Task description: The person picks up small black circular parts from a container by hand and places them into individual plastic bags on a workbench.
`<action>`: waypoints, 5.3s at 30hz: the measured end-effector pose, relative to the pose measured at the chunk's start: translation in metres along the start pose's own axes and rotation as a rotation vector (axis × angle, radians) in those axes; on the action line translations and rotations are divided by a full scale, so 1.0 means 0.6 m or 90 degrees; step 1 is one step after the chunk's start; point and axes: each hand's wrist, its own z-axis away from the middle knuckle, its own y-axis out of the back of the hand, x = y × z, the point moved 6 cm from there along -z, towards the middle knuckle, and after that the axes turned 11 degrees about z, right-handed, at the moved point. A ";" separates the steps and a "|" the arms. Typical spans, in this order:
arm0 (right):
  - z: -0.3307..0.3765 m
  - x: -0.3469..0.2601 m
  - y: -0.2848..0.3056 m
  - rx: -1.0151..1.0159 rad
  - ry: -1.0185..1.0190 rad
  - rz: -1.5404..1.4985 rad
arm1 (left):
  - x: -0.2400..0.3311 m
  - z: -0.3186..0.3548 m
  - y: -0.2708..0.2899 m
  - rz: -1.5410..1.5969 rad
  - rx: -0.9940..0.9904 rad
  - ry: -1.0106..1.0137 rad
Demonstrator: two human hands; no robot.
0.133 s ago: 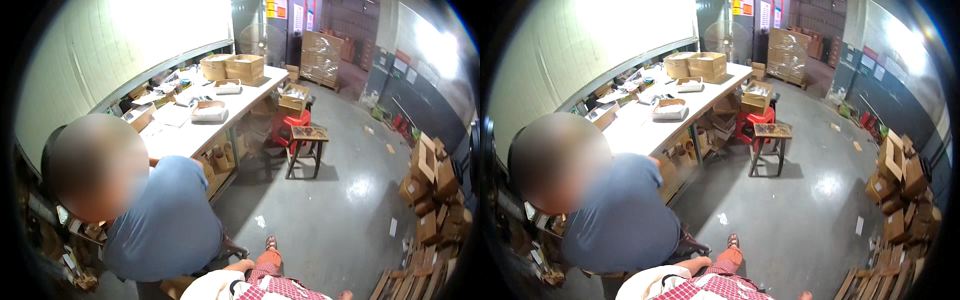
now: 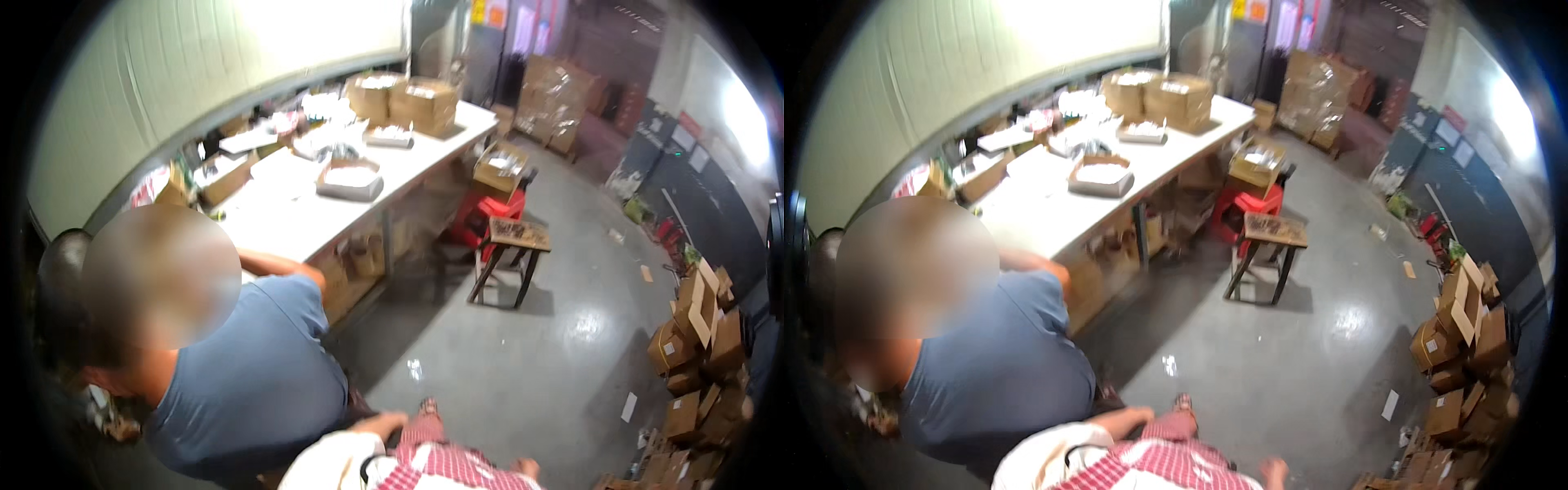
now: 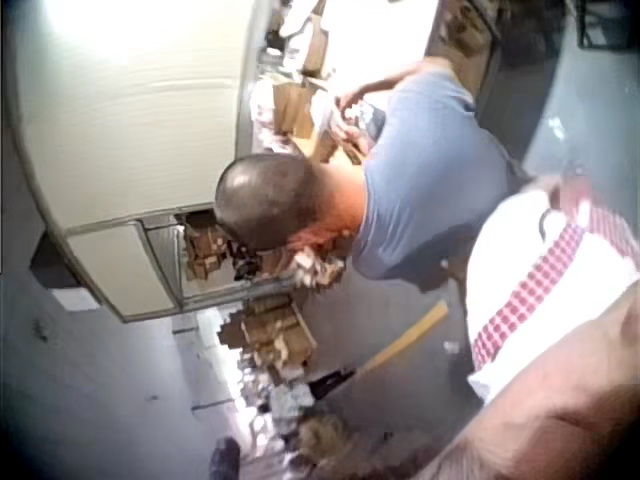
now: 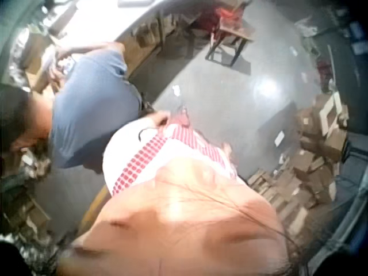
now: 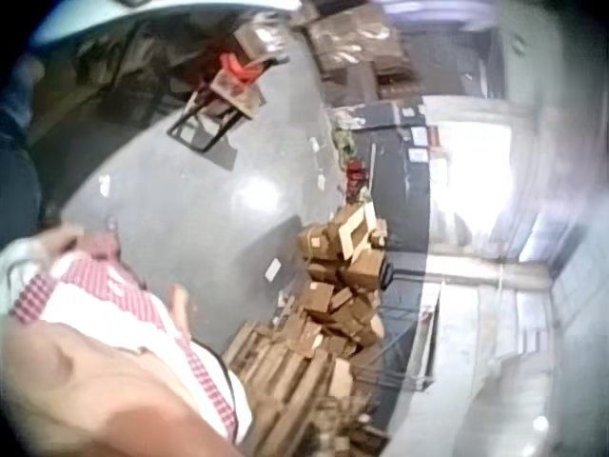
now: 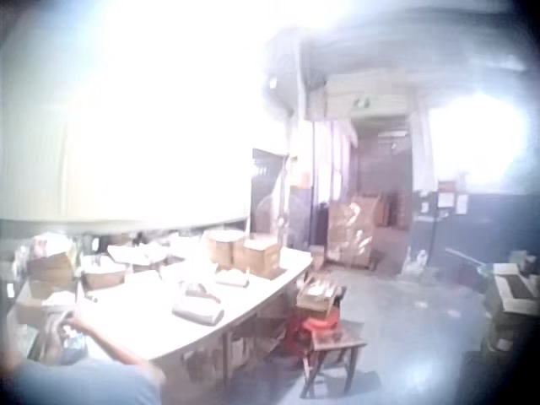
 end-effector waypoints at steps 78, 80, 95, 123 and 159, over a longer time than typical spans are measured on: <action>-1.307 -1.839 0.833 0.140 0.831 0.123 | 0.016 0.411 1.265 0.439 1.034 0.281; -1.294 -1.851 0.801 0.172 0.826 0.143 | 0.003 0.418 1.244 0.422 0.979 0.303; -1.457 -1.810 0.702 0.209 0.893 0.071 | -0.035 0.374 1.234 0.504 1.103 0.070; -1.435 -1.749 0.719 -0.560 0.405 -0.631 | -0.023 0.402 1.218 0.483 1.258 0.049; -1.260 -1.675 0.829 -0.363 0.547 -0.476 | 0.068 0.432 1.289 0.467 1.199 0.161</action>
